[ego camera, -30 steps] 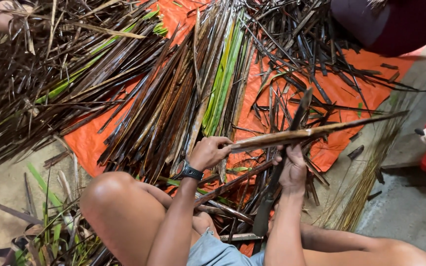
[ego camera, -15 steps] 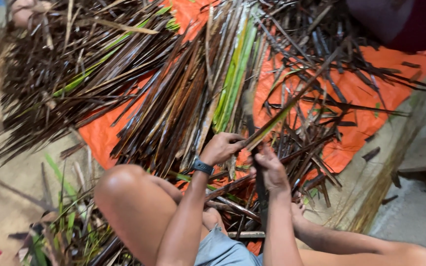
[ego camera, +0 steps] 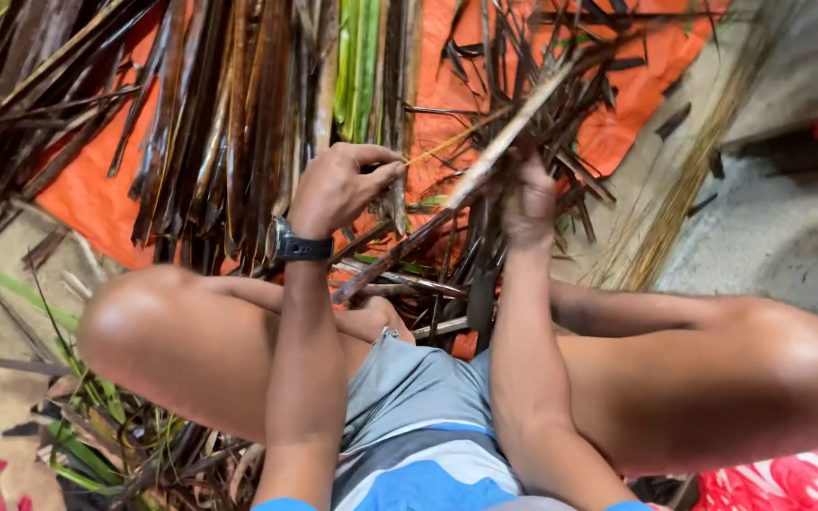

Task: The person strips and prepares plant fibers using a blade while sitting on the floor with another person.

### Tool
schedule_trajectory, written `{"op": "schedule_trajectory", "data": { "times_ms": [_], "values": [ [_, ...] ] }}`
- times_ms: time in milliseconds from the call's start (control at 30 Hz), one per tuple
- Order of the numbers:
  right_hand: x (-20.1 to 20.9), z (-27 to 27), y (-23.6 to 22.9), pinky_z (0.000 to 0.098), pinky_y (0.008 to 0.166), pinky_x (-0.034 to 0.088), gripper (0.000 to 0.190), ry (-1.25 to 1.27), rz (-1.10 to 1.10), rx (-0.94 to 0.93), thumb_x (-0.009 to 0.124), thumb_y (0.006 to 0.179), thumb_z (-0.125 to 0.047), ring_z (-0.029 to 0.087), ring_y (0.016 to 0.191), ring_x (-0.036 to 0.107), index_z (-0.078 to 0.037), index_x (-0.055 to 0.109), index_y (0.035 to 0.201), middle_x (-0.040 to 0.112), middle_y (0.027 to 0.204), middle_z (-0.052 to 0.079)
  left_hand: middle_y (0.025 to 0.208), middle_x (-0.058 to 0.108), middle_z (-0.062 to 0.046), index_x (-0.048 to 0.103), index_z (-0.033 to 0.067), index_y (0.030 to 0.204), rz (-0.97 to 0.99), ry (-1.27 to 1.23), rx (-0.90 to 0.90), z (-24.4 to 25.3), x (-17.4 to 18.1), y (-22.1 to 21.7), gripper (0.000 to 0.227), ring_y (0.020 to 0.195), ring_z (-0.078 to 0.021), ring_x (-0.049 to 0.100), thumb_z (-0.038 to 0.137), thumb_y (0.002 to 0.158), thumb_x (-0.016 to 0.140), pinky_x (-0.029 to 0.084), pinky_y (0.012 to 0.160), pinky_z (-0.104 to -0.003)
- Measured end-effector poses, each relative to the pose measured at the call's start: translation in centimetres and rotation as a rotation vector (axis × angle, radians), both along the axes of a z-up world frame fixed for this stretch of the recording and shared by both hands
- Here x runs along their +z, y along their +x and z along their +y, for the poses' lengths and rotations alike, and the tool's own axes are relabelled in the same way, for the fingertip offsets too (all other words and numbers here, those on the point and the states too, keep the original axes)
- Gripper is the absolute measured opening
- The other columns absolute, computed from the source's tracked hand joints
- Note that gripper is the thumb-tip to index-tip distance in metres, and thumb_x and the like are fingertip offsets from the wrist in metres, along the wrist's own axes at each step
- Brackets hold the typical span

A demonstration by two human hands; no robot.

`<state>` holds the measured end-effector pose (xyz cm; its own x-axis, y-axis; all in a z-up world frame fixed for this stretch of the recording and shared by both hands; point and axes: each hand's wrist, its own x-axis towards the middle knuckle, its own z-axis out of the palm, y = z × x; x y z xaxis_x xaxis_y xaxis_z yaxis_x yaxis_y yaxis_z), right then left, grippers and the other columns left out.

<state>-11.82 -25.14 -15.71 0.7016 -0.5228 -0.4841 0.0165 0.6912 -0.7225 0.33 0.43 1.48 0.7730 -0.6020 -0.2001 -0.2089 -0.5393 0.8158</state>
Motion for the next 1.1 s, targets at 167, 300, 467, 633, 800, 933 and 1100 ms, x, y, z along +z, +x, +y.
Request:
{"op": "schedule_trajectory", "data": {
  "times_ms": [167, 300, 467, 633, 800, 933, 1100],
  "values": [
    [1.7, 4.7, 1.6, 0.043, 0.054, 0.059, 0.028, 0.051, -0.089, 0.105, 0.072, 0.082, -0.007, 0.031, 0.065, 0.072, -0.015, 0.074, 0.108, 0.072, 0.085, 0.013, 0.08, 0.078, -0.001, 0.078, 0.024, 0.115, 0.059, 0.066, 0.053, -0.4, 0.1, 0.1, 0.022, 0.08, -0.0238, 0.078, 0.036, 0.098, 0.07, 0.057, 0.085, -0.046],
    [5.6, 6.7, 2.0, 0.0492, 0.046, 0.055, 0.053, 0.206, -0.234, 0.357, 0.074, 0.085, -0.001, 0.03, 0.062, 0.067, -0.011, 0.056, 0.134, 0.066, 0.084, 0.021, 0.068, 0.074, 0.001, 0.08, 0.026, 0.11, 0.036, 0.083, 0.06, -0.5, -0.1, -0.1, 0.021, 0.077, -0.0281, 0.076, 0.038, 0.097, 0.068, 0.055, 0.084, -0.046],
    [2.7, 6.0, 2.1, 0.0442, 0.038, 0.052, 0.07, 0.312, -0.507, 0.58, 0.063, 0.092, 0.002, 0.041, 0.047, 0.065, -0.013, 0.036, 0.155, 0.063, 0.076, 0.035, 0.062, 0.07, 0.003, 0.08, 0.0273, 0.1, 0.073, 0.065, 0.03, 0.0, 0.9, 0.1, 0.018, 0.074, -0.0194, 0.075, 0.036, 0.099, 0.065, 0.055, 0.08, -0.037],
    [0.5, 4.2, 2.0, 0.0384, 0.043, 0.052, 0.051, 0.274, -0.491, 0.416, 0.059, 0.101, -0.007, 0.033, 0.052, 0.065, -0.033, 0.056, 0.144, 0.068, 0.085, 0.026, 0.062, 0.067, -0.009, 0.079, 0.0127, 0.108, 0.122, -0.059, -0.078, 0.4, 2.6, 0.1, 0.021, 0.068, -0.0204, 0.065, 0.027, 0.1, 0.065, 0.053, 0.071, -0.039],
    [4.0, 2.8, 1.2, 0.0285, 0.045, 0.053, 0.048, 0.263, -0.495, 0.197, 0.059, 0.104, -0.003, 0.019, 0.056, 0.065, -0.017, 0.053, 0.15, 0.071, 0.09, 0.011, 0.07, 0.063, -0.001, 0.076, 0.0096, 0.112, 0.193, 0.164, -0.175, 0.9, 3.9, 0.5, 0.037, 0.057, -0.0111, 0.053, 0.038, 0.103, 0.054, 0.04, 0.051, -0.028],
    [2.6, 1.1, 1.2, 0.0293, 0.046, 0.046, 0.057, 0.24, -0.441, 0.066, 0.064, 0.101, -0.008, 0.017, 0.057, 0.061, -0.02, 0.049, 0.155, 0.071, 0.09, 0.007, 0.095, 0.077, -0.002, 0.078, 0.0157, 0.114, 0.18, 0.357, -0.169, 1.8, 3.2, 1.4, 0.037, 0.076, -0.0138, 0.064, 0.043, 0.098, 0.057, 0.048, 0.069, -0.032],
    [4.8, 1.5, 1.4, 0.0348, 0.055, 0.06, 0.063, 0.204, -0.434, 0.153, 0.061, 0.101, -0.004, 0.024, 0.061, 0.067, -0.02, 0.041, 0.159, 0.068, 0.099, 0.013, 0.102, 0.075, -0.005, 0.071, 0.0156, 0.118, 0.235, 0.617, -0.081, 0.4, 2.7, 0.6, 0.03, 0.079, -0.018, 0.067, 0.034, 0.104, 0.051, 0.052, 0.069, -0.035]
  ]
}}
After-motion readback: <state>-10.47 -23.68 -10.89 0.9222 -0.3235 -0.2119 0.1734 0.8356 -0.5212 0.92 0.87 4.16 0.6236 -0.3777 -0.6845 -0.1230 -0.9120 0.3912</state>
